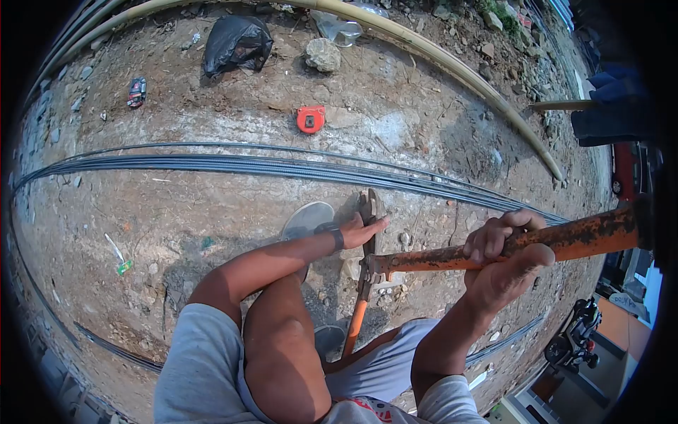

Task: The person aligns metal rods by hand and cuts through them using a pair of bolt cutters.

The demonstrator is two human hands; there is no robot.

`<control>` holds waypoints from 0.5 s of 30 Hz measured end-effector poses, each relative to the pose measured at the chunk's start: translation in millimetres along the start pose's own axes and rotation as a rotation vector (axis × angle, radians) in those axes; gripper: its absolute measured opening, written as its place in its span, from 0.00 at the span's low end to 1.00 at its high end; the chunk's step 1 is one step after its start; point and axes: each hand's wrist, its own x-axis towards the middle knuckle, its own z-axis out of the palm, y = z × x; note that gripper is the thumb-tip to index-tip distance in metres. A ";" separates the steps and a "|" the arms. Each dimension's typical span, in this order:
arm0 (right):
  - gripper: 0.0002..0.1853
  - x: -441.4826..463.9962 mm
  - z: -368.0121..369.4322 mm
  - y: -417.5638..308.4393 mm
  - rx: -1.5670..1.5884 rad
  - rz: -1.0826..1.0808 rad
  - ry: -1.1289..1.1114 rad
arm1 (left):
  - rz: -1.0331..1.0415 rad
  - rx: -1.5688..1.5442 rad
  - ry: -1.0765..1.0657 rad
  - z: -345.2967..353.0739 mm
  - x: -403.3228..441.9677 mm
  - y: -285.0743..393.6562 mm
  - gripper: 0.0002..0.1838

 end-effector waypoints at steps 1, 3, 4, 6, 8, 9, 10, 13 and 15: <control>0.40 -1.8 0.9 -2.6 -0.006 -0.008 -0.002 | -0.041 -0.134 -0.123 -8.7 -21.4 19.0 0.49; 0.40 -3.4 3.6 -4.8 -0.016 -0.023 -0.004 | 0.047 -0.248 -0.270 -8.8 -25.5 24.5 0.49; 0.40 -3.5 4.1 -3.5 -0.010 -0.026 -0.006 | 0.175 -0.230 -0.289 -2.1 -15.8 16.4 0.48; 0.39 -4.4 3.1 -3.0 -0.001 -0.026 -0.010 | 0.230 -0.184 -0.334 5.0 -6.3 4.1 0.52; 0.39 -3.2 3.2 -2.4 0.018 -0.031 -0.027 | 0.115 -0.154 -0.348 -8.9 -27.2 20.4 0.60; 0.39 -3.3 3.3 -3.0 0.024 -0.032 -0.033 | 0.070 -0.150 -0.342 -12.4 -29.7 22.8 0.63; 0.39 -4.8 2.7 -5.3 0.028 -0.028 -0.038 | 0.041 -0.172 -0.320 -10.2 -29.7 20.7 0.66; 0.39 -7.9 3.1 -9.3 0.036 -0.028 -0.039 | -0.047 -0.230 -0.251 -2.0 -29.9 14.8 0.76; 0.39 -8.4 1.9 -10.1 0.033 -0.048 -0.047 | -0.066 -0.231 -0.230 0.8 -22.1 8.7 0.81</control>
